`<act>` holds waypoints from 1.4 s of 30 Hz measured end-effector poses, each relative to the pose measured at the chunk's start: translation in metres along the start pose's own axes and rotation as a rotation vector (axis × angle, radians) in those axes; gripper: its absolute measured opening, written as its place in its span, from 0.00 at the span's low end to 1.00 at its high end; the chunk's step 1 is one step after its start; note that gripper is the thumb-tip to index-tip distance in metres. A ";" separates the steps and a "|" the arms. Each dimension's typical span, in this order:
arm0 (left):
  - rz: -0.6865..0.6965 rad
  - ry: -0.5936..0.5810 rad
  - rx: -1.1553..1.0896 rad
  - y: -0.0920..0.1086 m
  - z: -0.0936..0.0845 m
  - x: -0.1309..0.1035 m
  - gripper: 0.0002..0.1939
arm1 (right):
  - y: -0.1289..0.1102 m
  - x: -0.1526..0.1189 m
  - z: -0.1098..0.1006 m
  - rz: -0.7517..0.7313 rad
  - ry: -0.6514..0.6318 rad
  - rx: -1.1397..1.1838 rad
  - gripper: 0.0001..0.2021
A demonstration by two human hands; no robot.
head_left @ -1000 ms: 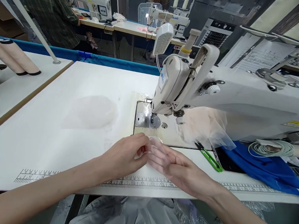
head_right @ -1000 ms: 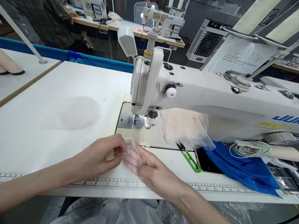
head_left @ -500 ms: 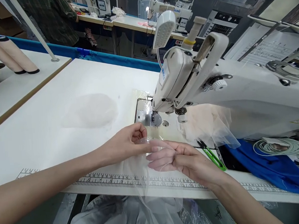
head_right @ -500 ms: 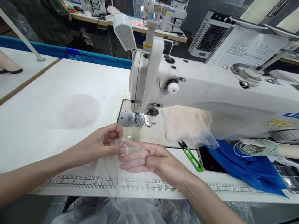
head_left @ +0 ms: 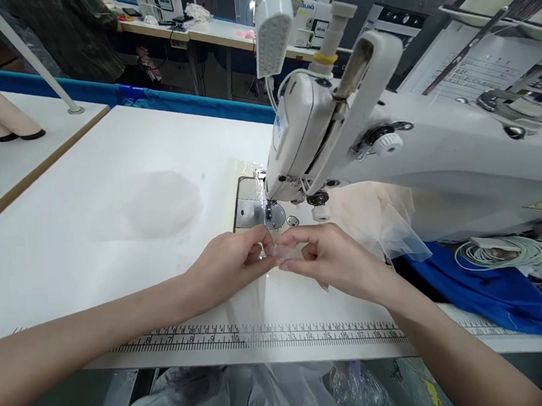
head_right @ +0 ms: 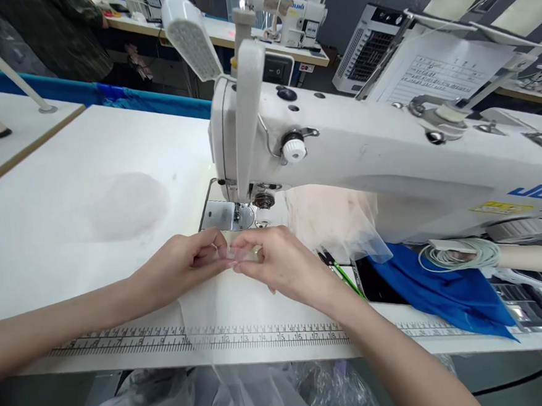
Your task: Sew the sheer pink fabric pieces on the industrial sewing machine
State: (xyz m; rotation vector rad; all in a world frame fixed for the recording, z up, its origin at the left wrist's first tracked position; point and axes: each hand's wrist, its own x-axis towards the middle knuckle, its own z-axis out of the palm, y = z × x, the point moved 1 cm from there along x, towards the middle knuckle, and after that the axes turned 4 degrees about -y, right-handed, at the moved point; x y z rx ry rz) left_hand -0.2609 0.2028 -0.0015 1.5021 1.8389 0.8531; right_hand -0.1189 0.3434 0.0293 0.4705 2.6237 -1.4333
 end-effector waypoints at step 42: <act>0.201 0.136 0.186 -0.024 0.009 -0.002 0.07 | 0.027 0.009 0.034 -0.381 0.250 -0.078 0.05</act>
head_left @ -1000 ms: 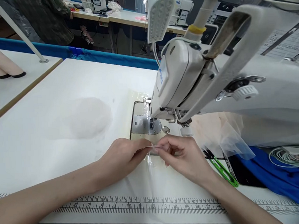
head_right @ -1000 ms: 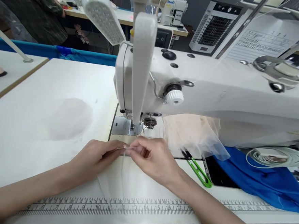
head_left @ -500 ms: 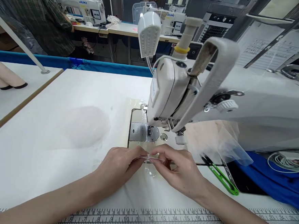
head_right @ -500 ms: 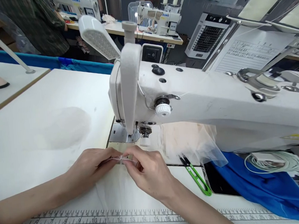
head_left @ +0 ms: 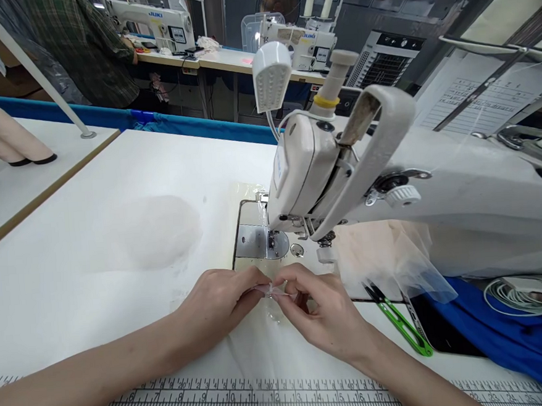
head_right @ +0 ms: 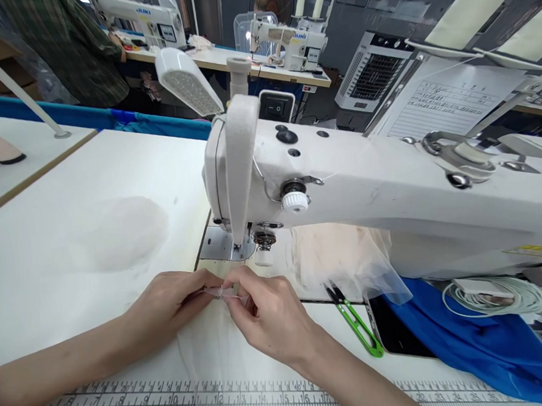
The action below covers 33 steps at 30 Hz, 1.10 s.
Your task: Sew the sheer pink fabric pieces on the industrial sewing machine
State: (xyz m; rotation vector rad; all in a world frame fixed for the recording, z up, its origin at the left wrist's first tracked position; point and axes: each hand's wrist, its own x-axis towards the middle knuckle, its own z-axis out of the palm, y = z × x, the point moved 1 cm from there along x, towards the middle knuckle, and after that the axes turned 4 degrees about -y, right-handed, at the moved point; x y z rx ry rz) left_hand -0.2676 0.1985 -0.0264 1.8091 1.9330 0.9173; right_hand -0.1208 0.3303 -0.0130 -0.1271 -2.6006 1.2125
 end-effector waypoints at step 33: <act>-0.181 -0.191 0.182 0.018 -0.019 0.012 0.09 | -0.013 0.005 -0.005 0.113 -0.043 -0.140 0.08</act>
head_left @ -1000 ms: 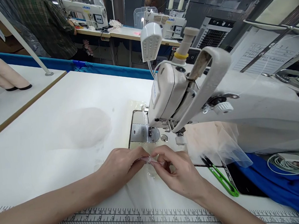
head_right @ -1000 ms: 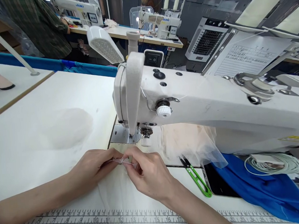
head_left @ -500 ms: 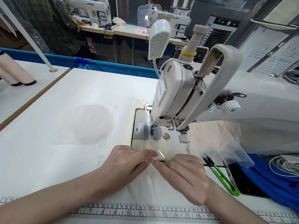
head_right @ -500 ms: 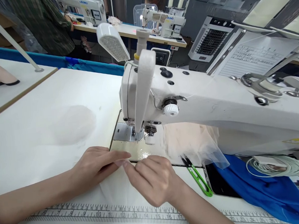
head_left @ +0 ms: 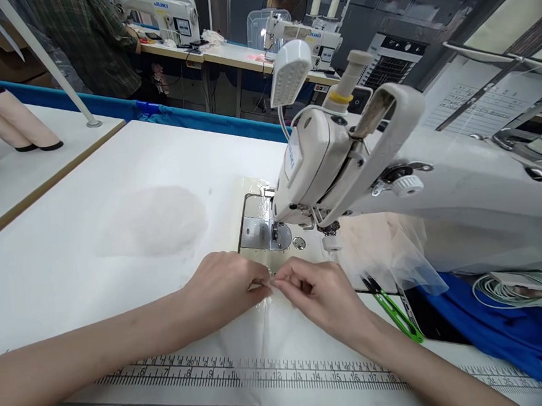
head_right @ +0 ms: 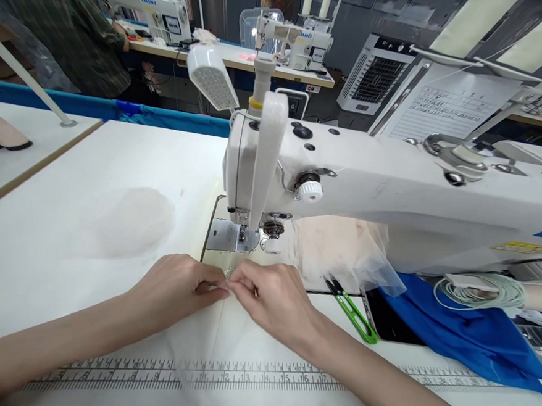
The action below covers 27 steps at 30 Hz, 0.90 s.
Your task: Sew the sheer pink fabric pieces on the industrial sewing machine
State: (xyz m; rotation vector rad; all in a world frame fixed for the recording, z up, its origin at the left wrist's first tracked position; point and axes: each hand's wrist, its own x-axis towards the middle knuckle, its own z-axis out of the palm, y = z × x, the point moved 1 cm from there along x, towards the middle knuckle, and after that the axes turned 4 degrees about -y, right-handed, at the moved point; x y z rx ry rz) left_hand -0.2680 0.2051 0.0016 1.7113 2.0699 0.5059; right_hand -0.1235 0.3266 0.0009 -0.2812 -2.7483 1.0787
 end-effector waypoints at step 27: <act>0.386 0.368 0.553 -0.009 0.024 -0.005 0.15 | 0.032 0.015 0.010 0.008 0.231 -0.389 0.14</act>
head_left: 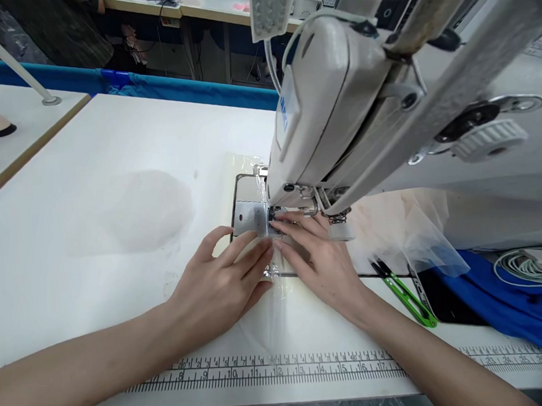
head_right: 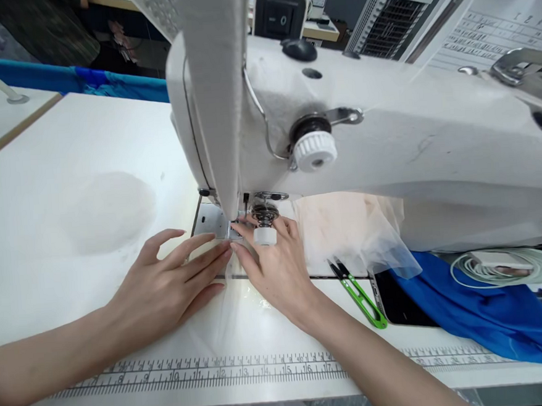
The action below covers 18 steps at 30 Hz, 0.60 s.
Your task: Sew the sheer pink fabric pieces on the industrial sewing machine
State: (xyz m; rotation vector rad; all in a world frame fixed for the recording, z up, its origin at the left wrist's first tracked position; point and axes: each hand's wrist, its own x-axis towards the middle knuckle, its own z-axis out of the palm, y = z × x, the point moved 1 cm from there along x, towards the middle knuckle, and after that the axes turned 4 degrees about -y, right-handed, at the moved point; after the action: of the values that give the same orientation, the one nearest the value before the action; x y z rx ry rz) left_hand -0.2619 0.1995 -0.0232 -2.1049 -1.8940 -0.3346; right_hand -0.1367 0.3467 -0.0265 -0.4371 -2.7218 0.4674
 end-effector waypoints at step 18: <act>-0.022 -0.006 -0.029 -0.009 0.008 0.007 0.16 | -0.011 -0.010 -0.016 -0.257 0.052 -0.479 0.17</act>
State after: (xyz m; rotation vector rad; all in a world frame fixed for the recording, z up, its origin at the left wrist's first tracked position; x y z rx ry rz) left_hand -0.2704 0.2097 -0.0276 -2.1067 -1.9284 -0.3628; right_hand -0.1244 0.3378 -0.0116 -0.2030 -2.7702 -0.2665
